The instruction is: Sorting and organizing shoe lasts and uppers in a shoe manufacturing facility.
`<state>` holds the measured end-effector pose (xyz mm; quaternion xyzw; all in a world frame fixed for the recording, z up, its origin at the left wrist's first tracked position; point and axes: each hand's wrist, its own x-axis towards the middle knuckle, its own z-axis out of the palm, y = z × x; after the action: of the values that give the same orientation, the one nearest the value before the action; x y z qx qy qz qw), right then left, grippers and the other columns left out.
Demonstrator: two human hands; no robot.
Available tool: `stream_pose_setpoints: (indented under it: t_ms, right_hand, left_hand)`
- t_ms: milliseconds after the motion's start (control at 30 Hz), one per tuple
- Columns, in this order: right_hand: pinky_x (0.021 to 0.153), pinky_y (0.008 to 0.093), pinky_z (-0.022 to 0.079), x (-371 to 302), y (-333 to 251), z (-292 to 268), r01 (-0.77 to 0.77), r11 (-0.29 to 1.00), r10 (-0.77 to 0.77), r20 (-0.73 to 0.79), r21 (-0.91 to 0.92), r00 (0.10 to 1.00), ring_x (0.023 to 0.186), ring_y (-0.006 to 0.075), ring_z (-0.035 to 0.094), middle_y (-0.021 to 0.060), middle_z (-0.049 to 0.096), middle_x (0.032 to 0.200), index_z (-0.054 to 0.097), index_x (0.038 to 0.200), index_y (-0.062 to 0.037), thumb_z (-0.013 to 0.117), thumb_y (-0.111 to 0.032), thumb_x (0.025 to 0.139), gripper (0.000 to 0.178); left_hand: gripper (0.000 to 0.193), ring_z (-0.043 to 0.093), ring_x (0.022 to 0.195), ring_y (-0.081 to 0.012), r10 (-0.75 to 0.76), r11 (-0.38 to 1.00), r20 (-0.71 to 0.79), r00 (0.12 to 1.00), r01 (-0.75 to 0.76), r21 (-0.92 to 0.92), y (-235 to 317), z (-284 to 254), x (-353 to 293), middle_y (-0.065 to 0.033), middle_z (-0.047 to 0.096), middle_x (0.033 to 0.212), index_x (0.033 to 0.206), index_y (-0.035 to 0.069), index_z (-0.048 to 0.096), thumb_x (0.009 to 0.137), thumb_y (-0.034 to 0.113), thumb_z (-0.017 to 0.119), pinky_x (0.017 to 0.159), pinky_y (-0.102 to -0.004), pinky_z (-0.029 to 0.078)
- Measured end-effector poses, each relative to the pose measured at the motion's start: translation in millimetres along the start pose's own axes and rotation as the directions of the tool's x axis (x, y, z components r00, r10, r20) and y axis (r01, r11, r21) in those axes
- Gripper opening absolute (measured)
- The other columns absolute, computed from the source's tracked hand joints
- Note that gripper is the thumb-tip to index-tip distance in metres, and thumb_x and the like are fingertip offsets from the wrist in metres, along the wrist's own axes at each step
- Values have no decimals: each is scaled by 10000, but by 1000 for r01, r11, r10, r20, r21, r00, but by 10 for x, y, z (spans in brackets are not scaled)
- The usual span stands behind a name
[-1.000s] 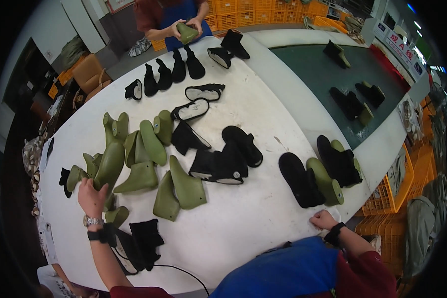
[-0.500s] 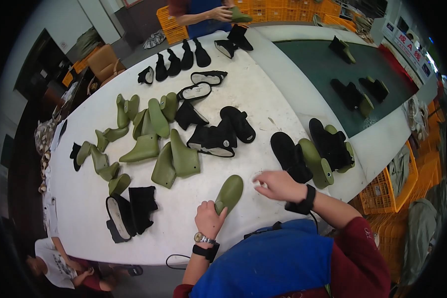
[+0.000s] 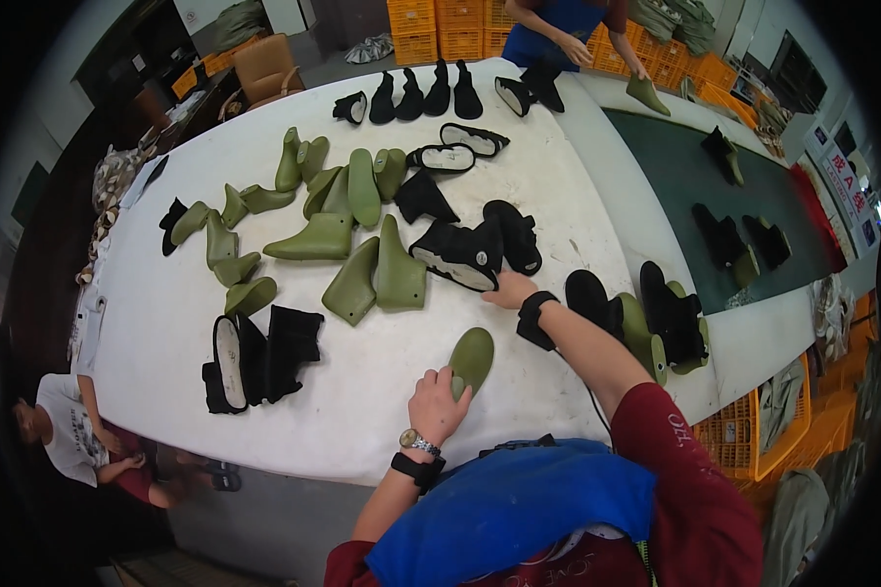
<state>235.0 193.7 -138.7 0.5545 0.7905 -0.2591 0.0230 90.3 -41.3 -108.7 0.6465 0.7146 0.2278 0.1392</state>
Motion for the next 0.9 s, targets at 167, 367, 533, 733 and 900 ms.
stream_pose_setpoints:
  t_ms: [167,367,533,733,900]
  right_hand:
    - [836,378,441,-111,-205,-128,77,911,138,-478,404,868,1009,347,519,231,497,1134,287,1315,-16,732,-363,644,877]
    - [818,368,439,-227,-412,-425,271,824,-524,-485,-498,700,1064,308,459,154,452,1177,449,1192,-146,744,-215,612,654]
    - [710,387,499,-64,-277,-468,192,931,84,-693,311,716,816,319,581,144,599,898,528,979,-50,625,-247,771,303]
    - [730,330,507,-468,-120,-831,12,-628,78,48,778,996,952,215,530,86,567,1045,535,1062,-72,521,-327,869,320]
    - [808,361,478,-537,-217,-817,-36,-768,48,114,639,992,1047,231,493,79,516,1153,506,1125,-118,473,-367,890,344]
  left_hand:
    - [345,543,795,-296,-37,999,-17,999,36,-41,-25,-57,-29,-120,534,862,953,72,544,712,300,639,626,-403,472]
    - [360,543,794,-295,-25,999,-8,1000,25,-47,-13,-33,-14,-121,539,869,969,73,551,708,303,641,629,-399,473]
    - [363,542,796,-295,-28,997,-31,999,26,-74,-27,-7,-27,-119,539,868,965,72,557,704,308,644,630,-399,472]
    - [367,539,799,-293,-37,995,-11,999,36,-94,-59,-52,-44,-116,536,868,958,72,557,696,312,650,632,-393,471]
    - [366,538,793,-293,-10,995,-41,999,6,-103,-70,-33,-33,-116,534,865,958,74,556,689,303,654,626,-394,470]
